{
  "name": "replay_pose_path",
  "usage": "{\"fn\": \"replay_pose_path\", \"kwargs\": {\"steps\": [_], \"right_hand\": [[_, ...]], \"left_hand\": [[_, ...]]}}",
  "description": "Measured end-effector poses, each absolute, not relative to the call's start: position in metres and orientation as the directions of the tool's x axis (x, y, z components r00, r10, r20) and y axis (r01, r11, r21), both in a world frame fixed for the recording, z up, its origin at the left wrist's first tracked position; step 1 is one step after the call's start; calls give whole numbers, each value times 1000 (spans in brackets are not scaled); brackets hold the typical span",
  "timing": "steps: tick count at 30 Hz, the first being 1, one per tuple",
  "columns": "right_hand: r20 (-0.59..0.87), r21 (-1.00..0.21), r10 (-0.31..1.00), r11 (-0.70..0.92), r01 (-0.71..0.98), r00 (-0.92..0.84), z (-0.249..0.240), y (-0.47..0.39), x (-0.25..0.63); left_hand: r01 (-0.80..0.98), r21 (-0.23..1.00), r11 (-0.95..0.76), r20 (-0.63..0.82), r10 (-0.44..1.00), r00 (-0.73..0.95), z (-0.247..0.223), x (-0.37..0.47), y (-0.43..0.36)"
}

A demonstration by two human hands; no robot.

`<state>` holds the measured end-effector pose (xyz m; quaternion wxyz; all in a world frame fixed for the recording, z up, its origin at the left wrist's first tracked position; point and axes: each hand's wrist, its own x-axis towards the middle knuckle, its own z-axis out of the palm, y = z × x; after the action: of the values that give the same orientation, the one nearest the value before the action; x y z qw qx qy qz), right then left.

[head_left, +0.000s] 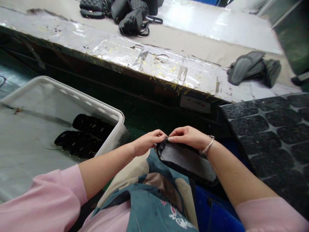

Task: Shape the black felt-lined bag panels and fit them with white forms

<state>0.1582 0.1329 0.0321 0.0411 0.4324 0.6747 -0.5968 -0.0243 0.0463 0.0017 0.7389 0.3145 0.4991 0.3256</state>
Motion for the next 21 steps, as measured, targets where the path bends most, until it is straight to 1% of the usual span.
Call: {"fn": "replay_pose_path", "kwargs": {"steps": [2, 4, 6, 9, 12, 14, 16, 17, 19, 21], "right_hand": [[-612, -735, 487, -59, 676, -623, 33, 141, 154], [-628, -694, 447, 49, 718, -637, 37, 147, 150], [-641, -626, 425, 190, 756, -639, 44, 151, 143], [-654, -496, 427, 382, 780, -624, 55, 150, 129], [-621, -383, 450, 540, 750, -641, 61, 145, 116], [-582, -321, 477, 609, 725, -658, 61, 143, 111], [-555, -295, 524, 603, 741, -647, 59, 140, 113], [-549, -309, 549, 567, 763, -630, 57, 138, 116], [-529, -397, 604, 444, 803, -595, 53, 133, 128], [-471, -538, 673, 294, 790, -571, 51, 124, 145]], "left_hand": [[-186, 766, 615, -541, 773, 330, 1, -27, 46], [-168, 769, 617, -535, 764, 360, 1, -30, 47], [-141, 782, 607, -531, 767, 359, 1, -31, 49], [-122, 796, 593, -530, 780, 332, 2, -29, 51], [-94, 848, 522, -479, 830, 286, 4, -23, 50], [-14, 891, 454, -440, 869, 225, 6, -18, 47], [93, 911, 402, -412, 901, 138, 8, -14, 45], [120, 912, 393, -405, 908, 106, 8, -14, 43], [77, 908, 412, -419, 899, 131, 7, -16, 42], [-34, 878, 477, -458, 859, 228, 4, -22, 44]]}}
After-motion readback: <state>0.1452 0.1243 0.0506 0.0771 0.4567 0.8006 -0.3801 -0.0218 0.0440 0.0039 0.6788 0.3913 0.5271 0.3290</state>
